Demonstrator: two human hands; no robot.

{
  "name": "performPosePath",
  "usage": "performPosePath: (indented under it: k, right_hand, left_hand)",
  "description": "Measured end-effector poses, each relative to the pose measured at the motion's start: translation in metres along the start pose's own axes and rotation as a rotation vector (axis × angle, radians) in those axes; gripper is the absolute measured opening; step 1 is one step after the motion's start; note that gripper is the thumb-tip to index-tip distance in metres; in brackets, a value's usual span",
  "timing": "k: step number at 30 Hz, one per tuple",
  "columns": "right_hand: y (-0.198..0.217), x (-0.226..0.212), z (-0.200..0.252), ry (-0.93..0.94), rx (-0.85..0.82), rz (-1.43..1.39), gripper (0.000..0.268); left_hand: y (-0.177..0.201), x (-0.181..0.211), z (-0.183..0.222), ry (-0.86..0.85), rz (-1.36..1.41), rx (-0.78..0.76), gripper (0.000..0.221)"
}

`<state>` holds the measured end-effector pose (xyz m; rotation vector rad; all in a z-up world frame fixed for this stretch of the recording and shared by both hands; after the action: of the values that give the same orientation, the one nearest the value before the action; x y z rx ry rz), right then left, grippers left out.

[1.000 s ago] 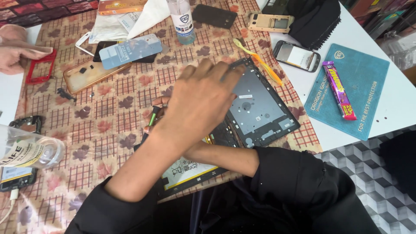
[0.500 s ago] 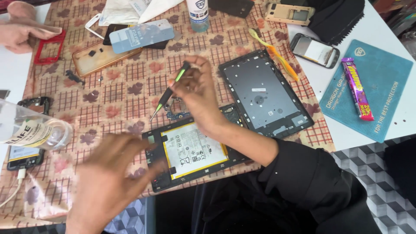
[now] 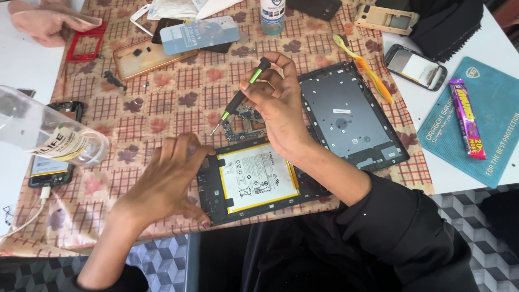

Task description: The person uses a screwdriver to remove screws and separate the internal components of a tablet. They detach the motherboard and other parts from the chassis, placing them on the table.

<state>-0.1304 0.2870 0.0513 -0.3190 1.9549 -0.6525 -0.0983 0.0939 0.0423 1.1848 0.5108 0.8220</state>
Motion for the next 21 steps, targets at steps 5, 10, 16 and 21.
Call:
performPosePath:
  k: [5, 10, 16, 21]
  right_hand:
    - [-0.002, -0.001, 0.001, -0.017, -0.001, 0.036, 0.059]
    - [-0.004, -0.002, 0.0, -0.017, -0.016, 0.075, 0.057]
    - [-0.003, -0.005, -0.002, -0.02, 0.005, 0.073, 0.057]
    - [-0.001, -0.012, -0.003, -0.018, 0.023, 0.034, 0.055]
  left_hand:
    - [0.005, 0.006, -0.031, -0.109, -0.019, -0.047, 0.117]
    - [0.005, 0.002, -0.035, -0.093, -0.001, -0.068, 0.106]
    - [0.012, -0.024, -0.01, 0.013, 0.169, -0.126, 0.061]
    - [0.055, -0.047, 0.019, -0.175, 0.564, 0.013, 0.031]
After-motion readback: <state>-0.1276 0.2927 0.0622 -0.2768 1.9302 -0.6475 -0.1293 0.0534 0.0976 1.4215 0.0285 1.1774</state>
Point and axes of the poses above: each hand's wrist, its own z-axis away from the middle knuckle, its own y-axis out of the back of the hand, x = y × z, the point moved 10 cm from there along -z, towards the middle knuckle, and after that the axes turned 5 degrees about y, right-handed, at the moved point
